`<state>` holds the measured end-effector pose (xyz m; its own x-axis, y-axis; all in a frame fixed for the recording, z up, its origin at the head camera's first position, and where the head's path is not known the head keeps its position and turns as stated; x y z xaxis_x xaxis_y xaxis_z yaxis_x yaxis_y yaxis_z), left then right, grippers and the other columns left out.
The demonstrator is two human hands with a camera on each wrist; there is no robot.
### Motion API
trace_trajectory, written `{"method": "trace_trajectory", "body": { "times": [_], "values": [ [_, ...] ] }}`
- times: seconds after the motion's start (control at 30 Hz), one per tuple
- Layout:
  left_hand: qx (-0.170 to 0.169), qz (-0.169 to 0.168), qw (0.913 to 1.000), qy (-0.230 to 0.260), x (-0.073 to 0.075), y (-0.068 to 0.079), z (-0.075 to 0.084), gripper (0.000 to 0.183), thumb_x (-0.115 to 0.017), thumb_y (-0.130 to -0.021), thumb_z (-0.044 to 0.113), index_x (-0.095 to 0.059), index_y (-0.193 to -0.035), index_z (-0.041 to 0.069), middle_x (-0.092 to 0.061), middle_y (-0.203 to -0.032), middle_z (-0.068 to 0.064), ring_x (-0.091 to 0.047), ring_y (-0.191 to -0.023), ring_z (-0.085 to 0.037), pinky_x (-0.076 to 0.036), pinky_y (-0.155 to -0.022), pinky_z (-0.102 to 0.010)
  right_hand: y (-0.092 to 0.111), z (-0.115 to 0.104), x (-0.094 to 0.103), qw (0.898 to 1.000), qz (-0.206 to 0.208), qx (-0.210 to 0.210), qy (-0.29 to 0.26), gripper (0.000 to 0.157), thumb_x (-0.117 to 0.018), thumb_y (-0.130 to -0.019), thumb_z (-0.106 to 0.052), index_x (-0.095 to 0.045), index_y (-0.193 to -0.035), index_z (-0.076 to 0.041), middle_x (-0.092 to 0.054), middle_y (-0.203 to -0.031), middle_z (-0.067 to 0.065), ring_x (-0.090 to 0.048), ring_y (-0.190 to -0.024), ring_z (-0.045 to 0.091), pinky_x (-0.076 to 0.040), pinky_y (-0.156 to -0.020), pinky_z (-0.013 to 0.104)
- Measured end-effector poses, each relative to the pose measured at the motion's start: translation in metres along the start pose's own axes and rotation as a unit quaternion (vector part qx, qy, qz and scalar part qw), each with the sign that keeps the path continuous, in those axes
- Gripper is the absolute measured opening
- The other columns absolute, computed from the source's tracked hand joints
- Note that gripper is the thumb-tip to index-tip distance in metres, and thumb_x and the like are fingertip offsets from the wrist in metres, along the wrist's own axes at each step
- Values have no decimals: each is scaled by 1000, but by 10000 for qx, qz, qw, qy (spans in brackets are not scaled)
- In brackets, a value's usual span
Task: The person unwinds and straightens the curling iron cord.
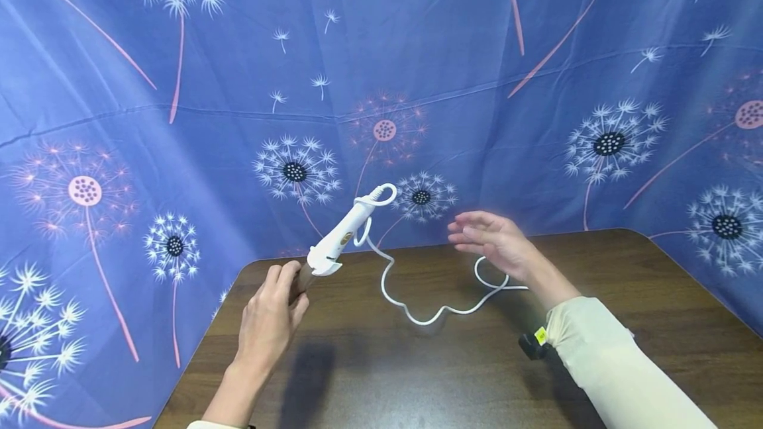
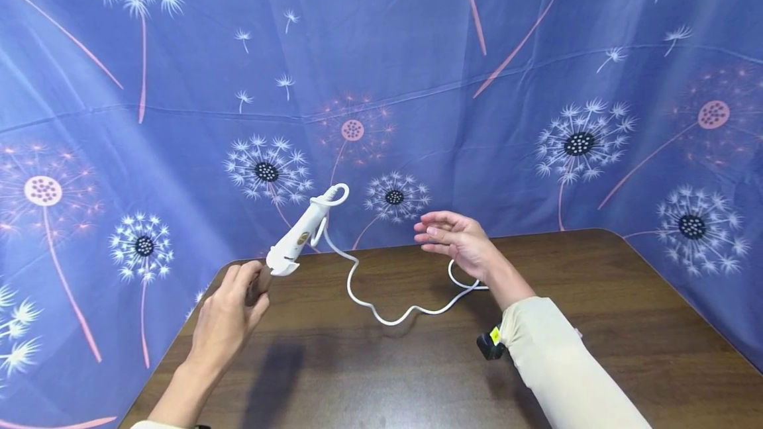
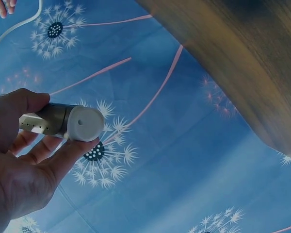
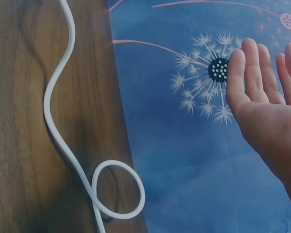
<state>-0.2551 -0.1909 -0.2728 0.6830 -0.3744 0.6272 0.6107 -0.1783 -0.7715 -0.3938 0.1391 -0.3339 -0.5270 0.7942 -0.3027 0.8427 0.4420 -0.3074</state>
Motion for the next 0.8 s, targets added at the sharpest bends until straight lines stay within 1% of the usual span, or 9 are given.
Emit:
{"method": "trace_trajectory", "body": {
  "times": [0.2,0.37,0.5,0.7,0.8],
  "values": [
    [26,-35,10000,-12,0,0,1,50,-80,-66,-3,-57,-109,7,-56,-91,-8,-63,-67,-28,-49,-47,-43,-2,4,-8,10000,48,47,24,33,-50,-93,10,-50,-126,7,-64,-116,13,-64,-107,26,-47,-95,45],
    [-4,-61,10000,-55,-1,1,3,49,-79,-66,-3,-57,-109,7,-55,-90,-7,-62,-65,-27,-48,-46,-42,-4,9,-16,9999,9,90,45,34,-50,-91,12,-53,-124,5,-64,-116,14,-65,-106,26,-49,-93,44],
    [-11,-53,10000,-62,-1,2,4,48,-79,-66,-3,-57,-108,7,-55,-89,-7,-61,-64,-27,-48,-45,-42,-6,13,-25,9999,-80,75,94,35,-52,-90,12,-54,-124,4,-64,-117,14,-65,-106,27,-48,-94,46],
    [42,-168,9998,-19,-3,2,6,49,-80,-66,-2,-57,-108,8,-56,-89,-6,-61,-65,-26,-49,-46,-41,-8,17,-38,9996,-131,32,266,37,-55,-88,11,-56,-125,2,-63,-119,20,-64,-106,28,-49,-93,45],
    [48,-195,9998,-2,-4,3,7,50,-80,-65,-3,-57,-108,9,-56,-89,-5,-61,-65,-26,-49,-47,-41,-10,19,-47,9989,-206,11,428,39,-54,-89,11,-53,-127,4,-61,-121,23,-64,-107,29,-48,-93,48]
  ]
}}
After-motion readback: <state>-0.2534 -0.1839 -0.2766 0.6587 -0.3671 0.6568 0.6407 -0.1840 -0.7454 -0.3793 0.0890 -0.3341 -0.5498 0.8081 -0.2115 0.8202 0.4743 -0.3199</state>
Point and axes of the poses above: each hand's wrist, its own y-axis away from the middle knuckle, its own x-axis out of the back of the hand, z = x × y, the point moved 10 cm from there along -y, towards the middle knuckle
